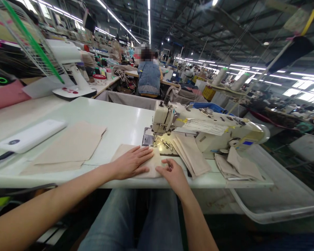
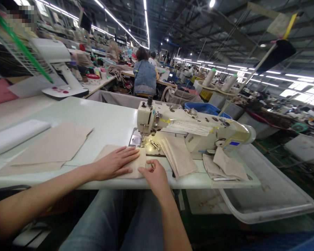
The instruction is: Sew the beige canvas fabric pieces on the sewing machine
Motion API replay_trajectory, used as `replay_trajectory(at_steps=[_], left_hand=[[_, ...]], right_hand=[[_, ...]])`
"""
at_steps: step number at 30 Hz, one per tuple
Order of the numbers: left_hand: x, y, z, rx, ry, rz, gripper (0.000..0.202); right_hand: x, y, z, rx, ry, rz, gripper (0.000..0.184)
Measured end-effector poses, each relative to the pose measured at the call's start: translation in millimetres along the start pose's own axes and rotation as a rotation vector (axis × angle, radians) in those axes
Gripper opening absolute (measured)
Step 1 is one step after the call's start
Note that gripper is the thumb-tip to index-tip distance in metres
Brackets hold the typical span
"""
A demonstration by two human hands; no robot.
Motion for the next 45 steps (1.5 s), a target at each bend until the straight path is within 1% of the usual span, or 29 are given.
replay_trajectory(at_steps=[1,3,5,7,9,11,13,15,17,20,23,26,28,30,32,34,38,41,45], left_hand=[[0.3,-0.5,0.0,0.000,0.010,0.002,0.072],[0.6,-0.9,0.2,-0.002,0.025,0.016,0.075],[0.6,-1.0,0.2,-0.007,0.032,0.027,0.075],[0.4,-0.9,-0.1,-0.007,0.026,0.027,0.074],[0.4,-0.9,-0.2,0.009,0.000,0.013,0.073],[0.4,-1.5,0.2,0.036,-0.032,-0.012,0.072],[0.0,-2.2,0.7,0.056,-0.048,-0.033,0.072],[-0.9,-2.1,1.2,0.063,-0.039,-0.039,0.074],[-2.1,-1.3,2.5,0.061,-0.022,-0.031,0.075],[-2.1,-3.7,5.7,0.054,-0.023,-0.035,0.075],[3.5,-11.4,8.1,0.061,-0.086,-0.013,0.064],[11.9,-19.5,6.1,0.092,-0.176,0.057,0.048],[16.3,-25.0,1.0,0.107,-0.192,0.040,0.046],[18.4,-25.9,-3.8,0.106,-0.178,-0.007,0.049],[19.3,-19.4,-5.4,0.097,-0.159,-0.029,0.050],[21.2,-8.4,-3.6,0.083,-0.151,-0.025,0.050],[31.0,11.2,4.3,0.066,-0.188,-0.006,0.045],[38.6,18.4,9.0,0.053,-0.225,-0.008,0.043],[43.0,21.6,12.0,0.021,-0.229,-0.033,0.043]], right_hand=[[-3.6,-3.3,1.5,-0.019,0.002,-0.003,0.032],[-7.5,-7.6,7.7,-0.131,-0.030,0.008,0.031],[-9.3,-4.1,15.3,-0.292,-0.121,0.059,0.024],[-12.2,11.2,16.0,-0.405,-0.215,0.163,0.016],[-16.3,33.6,5.2,-0.470,-0.254,0.279,0.013],[-17.8,51.9,-16.2,-0.555,-0.185,0.332,0.017],[-16.0,58.7,-35.5,-0.670,-0.089,0.298,0.022],[-13.1,56.1,-44.1,-0.752,-0.037,0.257,0.020],[-10.6,47.4,-42.8,-0.795,-0.021,0.253,0.017],[-8.9,30.8,-31.5,-0.831,-0.032,0.310,0.019],[-10.2,22.2,-22.6,-0.827,-0.069,0.430,0.022],[-11.7,18.9,-23.4,-0.796,-0.059,0.538,0.026],[-11.0,16.8,-26.1,-0.770,-0.031,0.581,0.027],[-9.4,15.6,-28.9,-0.742,0.003,0.616,0.029],[-6.8,16.4,-32.3,-0.724,0.042,0.641,0.033],[-2.3,19.6,-36.3,-0.725,0.077,0.638,0.034],[10.9,33.6,-43.2,-0.728,0.104,0.587,0.029],[19.7,42.7,-44.3,-0.701,0.101,0.549,0.024],[24.7,44.2,-43.3,-0.665,0.099,0.529,0.023]])
Point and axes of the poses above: each hand's wrist, its own x-axis towards the middle knuckle, its own z-axis out of the back of the hand, y = z × x, the point moved 7 cm from there along x, towards the middle knuckle, and after that the axes turned 6 degrees about -y, right-handed, at the moved point
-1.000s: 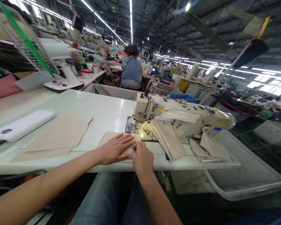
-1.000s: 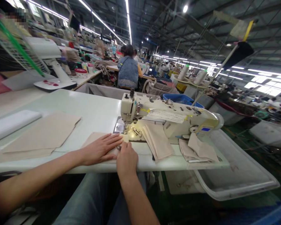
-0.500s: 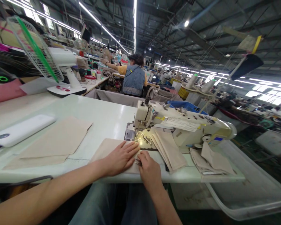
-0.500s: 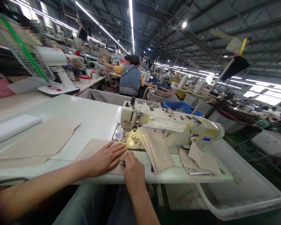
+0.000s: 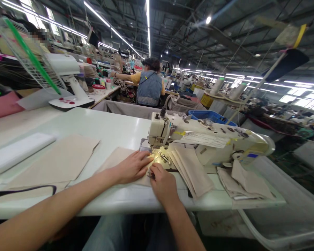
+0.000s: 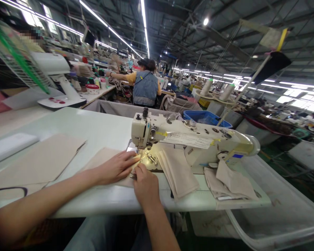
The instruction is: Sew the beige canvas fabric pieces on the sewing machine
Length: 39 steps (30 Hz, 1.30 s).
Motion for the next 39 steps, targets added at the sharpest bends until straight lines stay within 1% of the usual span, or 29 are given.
replay_trajectory(at_steps=[11,20,30,39], left_hand=[[2.8,6.3,-0.6,-0.013,-0.005,0.020,0.043],[3.2,7.3,0.4,-0.014,-0.014,0.017,0.043],[4.0,9.2,-2.6,-0.012,-0.007,0.023,0.042],[3.0,9.7,-3.9,-0.027,0.014,0.034,0.043]], right_hand=[[-1.5,-4.2,-5.9,0.015,-0.013,-0.035,0.033],[-2.6,-3.3,-4.5,-0.010,-0.040,-0.024,0.033],[-2.0,-4.0,-6.5,-0.028,-0.003,-0.034,0.040],[-3.5,-3.1,-5.4,-0.039,-0.022,-0.025,0.037]])
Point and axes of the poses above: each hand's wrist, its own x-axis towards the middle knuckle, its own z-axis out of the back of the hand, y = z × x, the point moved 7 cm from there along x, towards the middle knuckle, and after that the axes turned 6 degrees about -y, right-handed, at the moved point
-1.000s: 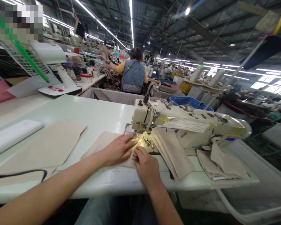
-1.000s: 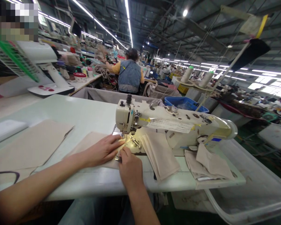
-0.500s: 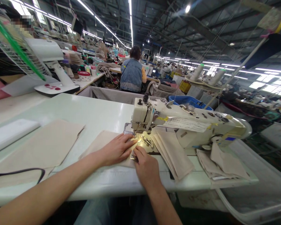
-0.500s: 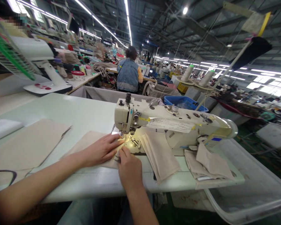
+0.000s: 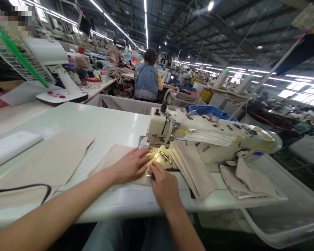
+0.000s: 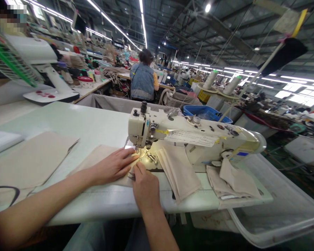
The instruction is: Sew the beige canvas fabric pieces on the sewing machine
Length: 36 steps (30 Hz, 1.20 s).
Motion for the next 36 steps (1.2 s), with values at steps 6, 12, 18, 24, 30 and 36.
replay_trajectory(at_steps=[6,12,18,24,30,36], left_hand=[[-1.2,0.8,-0.7,-0.006,-0.028,-0.010,0.043],[-1.1,1.6,-1.6,-0.011,-0.015,-0.006,0.045],[-1.1,2.4,-2.8,-0.002,-0.018,-0.018,0.045],[-0.6,2.5,-1.9,-0.014,-0.031,-0.026,0.045],[-0.2,3.0,-2.6,0.001,-0.011,-0.014,0.045],[0.4,4.0,-4.1,0.034,0.027,-0.005,0.047]], right_hand=[[0.3,-0.2,-0.5,-0.009,-0.003,-0.006,0.040],[-0.8,-1.2,-1.7,-0.007,-0.017,0.002,0.039],[-0.2,-1.1,-1.9,-0.021,-0.012,0.008,0.037],[0.6,-0.6,-1.7,-0.045,0.012,-0.004,0.037],[1.7,0.9,-0.5,-0.049,0.031,0.005,0.036],[3.7,0.3,-0.3,-0.048,0.048,-0.001,0.035]])
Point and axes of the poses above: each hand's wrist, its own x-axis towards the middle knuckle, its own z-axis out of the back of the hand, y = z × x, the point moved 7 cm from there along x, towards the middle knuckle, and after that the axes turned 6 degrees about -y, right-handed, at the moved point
